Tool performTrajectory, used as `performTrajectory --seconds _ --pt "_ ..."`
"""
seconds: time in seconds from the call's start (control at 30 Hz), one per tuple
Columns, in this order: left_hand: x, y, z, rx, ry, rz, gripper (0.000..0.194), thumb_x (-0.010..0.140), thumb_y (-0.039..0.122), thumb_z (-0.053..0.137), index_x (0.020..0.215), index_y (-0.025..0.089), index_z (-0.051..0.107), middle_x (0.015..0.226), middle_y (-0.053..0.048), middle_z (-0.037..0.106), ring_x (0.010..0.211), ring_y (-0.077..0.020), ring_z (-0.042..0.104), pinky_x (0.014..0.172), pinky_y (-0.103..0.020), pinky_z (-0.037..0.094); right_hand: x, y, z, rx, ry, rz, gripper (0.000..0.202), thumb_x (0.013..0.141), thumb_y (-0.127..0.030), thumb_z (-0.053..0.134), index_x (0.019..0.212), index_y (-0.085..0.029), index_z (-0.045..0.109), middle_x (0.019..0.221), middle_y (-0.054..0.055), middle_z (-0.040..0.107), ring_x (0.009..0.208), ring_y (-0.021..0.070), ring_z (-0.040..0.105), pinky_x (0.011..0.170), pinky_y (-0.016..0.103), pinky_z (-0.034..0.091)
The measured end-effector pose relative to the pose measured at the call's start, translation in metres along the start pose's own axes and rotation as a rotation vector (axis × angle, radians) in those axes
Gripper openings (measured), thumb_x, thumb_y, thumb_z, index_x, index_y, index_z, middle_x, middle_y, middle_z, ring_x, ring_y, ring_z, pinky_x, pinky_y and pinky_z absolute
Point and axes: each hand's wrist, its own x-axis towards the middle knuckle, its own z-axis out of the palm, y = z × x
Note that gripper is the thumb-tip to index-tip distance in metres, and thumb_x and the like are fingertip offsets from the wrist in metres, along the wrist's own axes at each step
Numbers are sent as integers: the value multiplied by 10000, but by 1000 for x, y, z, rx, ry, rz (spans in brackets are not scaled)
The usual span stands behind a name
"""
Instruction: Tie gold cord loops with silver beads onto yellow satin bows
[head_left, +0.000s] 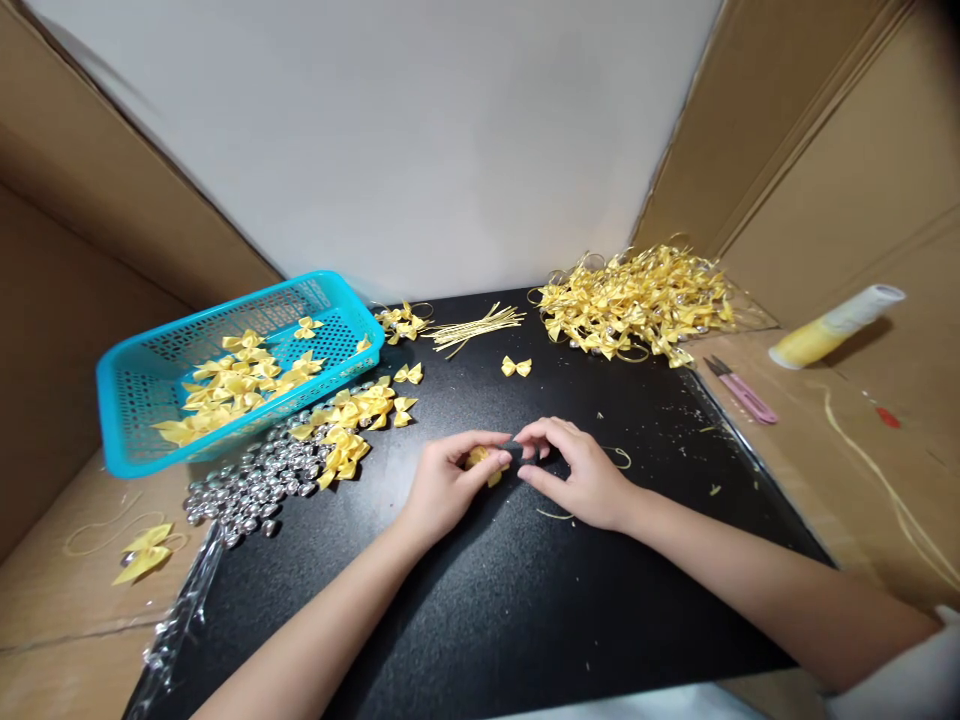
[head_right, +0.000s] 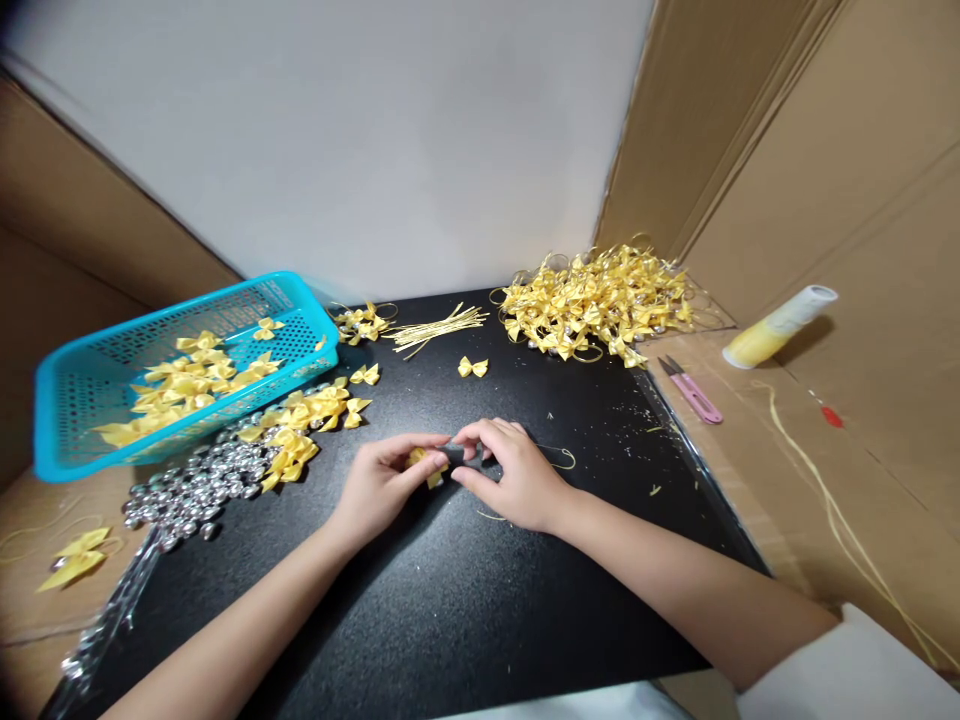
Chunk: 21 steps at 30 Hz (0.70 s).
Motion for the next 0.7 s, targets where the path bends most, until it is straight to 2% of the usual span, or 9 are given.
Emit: performTrajectory --seconds 0.13,0.2,0.3,0.43,0.57,0.7 --pt "-6 9 16 -418 -79 -196 317 795 405 688 979 147 665 688 -13 684 594 -121 599 593 -241 469 0 -2 1 97 33 -12 73 834 -232 656 848 -198 593 781 11 647 737 161 601 727 317 468" --pt "-6 10 17 -533 -86 -234 344 787 398 702 1006 141 636 650 6 659 574 -102 577 591 -231 461 0 -1 1 144 67 23 56 847 -219 640 804 -194 613 757 11 656 713 155 611 702 302 478" --pt "-5 11 14 -639 -124 -253 380 774 343 731 1070 147 595 703 -2 680 626 -100 598 619 -224 466 2 1 0 151 134 73 55 841 -185 631 786 -190 634 732 10 649 695 153 609 675 291 480" --pt "-5 8 12 -694 -141 -268 453 761 283 747 1145 166 538 941 -74 719 743 -128 659 697 -257 522 3 2 0 132 130 37 36 833 -177 632 863 -179 651 781 25 633 733 160 606 692 296 492" --pt "-5 7 12 -646 -92 -241 477 749 245 755 1164 203 523 1290 -123 591 744 -113 674 696 -264 560 2 0 0 141 -16 -32 112 849 -194 634 955 -167 661 885 57 650 824 169 619 767 308 500" --pt "-5 8 12 -585 -92 -202 404 760 238 744 1119 209 560 1339 -102 555 674 -67 648 679 -241 563 1 0 0 175 -79 11 168 878 -180 593 1034 -157 651 962 78 680 898 179 639 821 313 494"
